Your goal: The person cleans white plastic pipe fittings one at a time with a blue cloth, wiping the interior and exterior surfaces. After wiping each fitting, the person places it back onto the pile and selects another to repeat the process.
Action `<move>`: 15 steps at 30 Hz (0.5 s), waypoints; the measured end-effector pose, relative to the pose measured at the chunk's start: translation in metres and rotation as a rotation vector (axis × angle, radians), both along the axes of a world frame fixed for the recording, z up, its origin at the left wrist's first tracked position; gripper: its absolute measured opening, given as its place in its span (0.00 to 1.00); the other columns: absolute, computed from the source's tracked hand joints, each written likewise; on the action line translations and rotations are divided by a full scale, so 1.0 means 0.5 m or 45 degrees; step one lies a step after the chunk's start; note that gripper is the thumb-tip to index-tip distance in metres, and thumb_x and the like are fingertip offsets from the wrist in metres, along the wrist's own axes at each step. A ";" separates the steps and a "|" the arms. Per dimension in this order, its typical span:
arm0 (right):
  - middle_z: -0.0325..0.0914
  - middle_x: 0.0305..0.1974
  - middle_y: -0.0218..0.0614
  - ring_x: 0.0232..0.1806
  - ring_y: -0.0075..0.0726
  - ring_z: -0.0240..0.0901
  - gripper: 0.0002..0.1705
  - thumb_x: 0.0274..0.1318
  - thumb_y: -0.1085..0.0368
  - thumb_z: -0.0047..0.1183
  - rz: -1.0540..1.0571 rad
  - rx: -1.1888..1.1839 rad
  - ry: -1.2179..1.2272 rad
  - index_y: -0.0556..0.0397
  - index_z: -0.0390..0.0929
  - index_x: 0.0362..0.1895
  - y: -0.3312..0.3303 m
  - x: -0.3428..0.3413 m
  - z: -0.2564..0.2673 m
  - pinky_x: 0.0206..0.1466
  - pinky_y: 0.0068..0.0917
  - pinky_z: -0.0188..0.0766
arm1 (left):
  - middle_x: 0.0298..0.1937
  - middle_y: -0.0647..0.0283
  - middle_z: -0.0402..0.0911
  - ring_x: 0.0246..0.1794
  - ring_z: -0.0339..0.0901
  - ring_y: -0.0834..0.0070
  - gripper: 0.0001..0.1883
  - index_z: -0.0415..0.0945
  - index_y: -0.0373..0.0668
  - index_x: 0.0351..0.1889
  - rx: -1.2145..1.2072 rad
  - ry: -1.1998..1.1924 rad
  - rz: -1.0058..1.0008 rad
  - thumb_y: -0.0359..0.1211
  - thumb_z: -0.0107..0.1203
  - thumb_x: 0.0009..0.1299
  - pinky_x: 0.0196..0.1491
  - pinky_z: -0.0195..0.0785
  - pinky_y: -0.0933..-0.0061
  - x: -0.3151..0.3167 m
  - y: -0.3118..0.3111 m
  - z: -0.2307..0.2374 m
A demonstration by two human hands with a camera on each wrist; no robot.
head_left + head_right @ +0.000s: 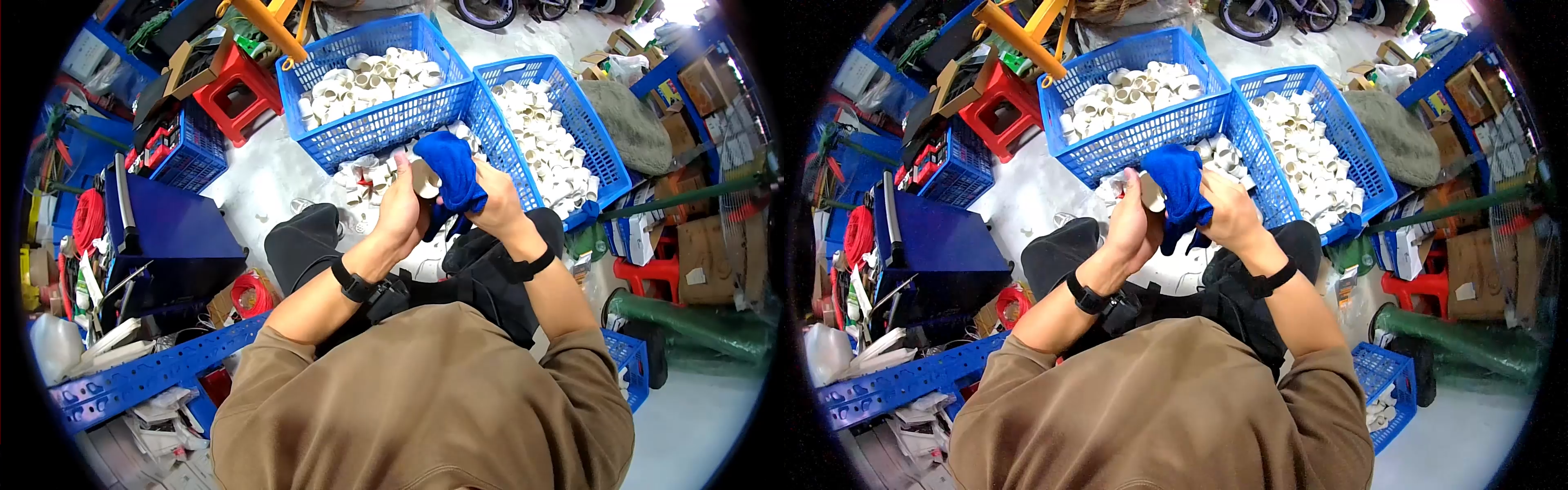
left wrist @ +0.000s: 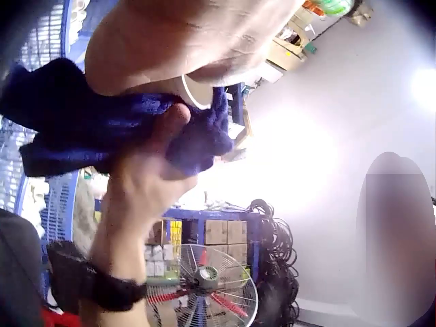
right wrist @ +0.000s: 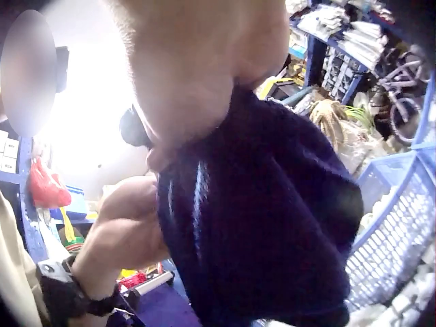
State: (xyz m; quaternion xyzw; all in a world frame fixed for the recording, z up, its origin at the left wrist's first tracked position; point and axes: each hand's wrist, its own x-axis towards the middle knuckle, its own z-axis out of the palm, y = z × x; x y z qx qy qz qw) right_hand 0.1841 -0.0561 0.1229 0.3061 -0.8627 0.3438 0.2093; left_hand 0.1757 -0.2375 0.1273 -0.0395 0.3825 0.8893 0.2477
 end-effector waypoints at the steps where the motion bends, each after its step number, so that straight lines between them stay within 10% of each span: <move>1: 0.79 0.47 0.54 0.50 0.62 0.77 0.33 0.34 0.71 0.68 -0.030 -0.058 0.009 0.62 0.76 0.53 0.001 0.000 -0.004 0.53 0.43 0.75 | 0.43 0.67 0.79 0.37 0.75 0.78 0.32 0.72 0.43 0.56 0.044 -0.124 0.059 0.58 0.27 0.81 0.46 0.71 0.73 0.005 0.009 0.007; 9: 0.76 0.58 0.52 0.57 0.56 0.77 0.46 0.42 0.56 0.77 -0.048 -0.220 -0.216 0.58 0.70 0.65 -0.005 0.006 0.018 0.58 0.39 0.74 | 0.62 0.61 0.75 0.57 0.73 0.69 0.26 0.67 0.47 0.68 0.071 0.079 -0.114 0.52 0.31 0.84 0.66 0.62 0.62 0.016 0.002 0.005; 13: 0.86 0.44 0.39 0.46 0.30 0.82 0.30 0.51 0.56 0.72 0.019 -0.613 -0.551 0.58 0.79 0.54 0.014 0.010 0.028 0.52 0.30 0.76 | 0.57 0.66 0.80 0.58 0.74 0.75 0.29 0.67 0.50 0.67 -0.022 0.012 -0.383 0.57 0.47 0.77 0.63 0.65 0.65 -0.014 -0.030 0.004; 15: 0.86 0.39 0.41 0.40 0.35 0.84 0.23 0.53 0.58 0.70 -0.008 -0.613 -0.523 0.58 0.82 0.49 0.016 0.013 0.039 0.46 0.30 0.77 | 0.53 0.67 0.82 0.53 0.76 0.76 0.29 0.67 0.49 0.67 -0.009 -0.011 -0.415 0.57 0.47 0.77 0.59 0.68 0.67 -0.020 -0.037 -0.021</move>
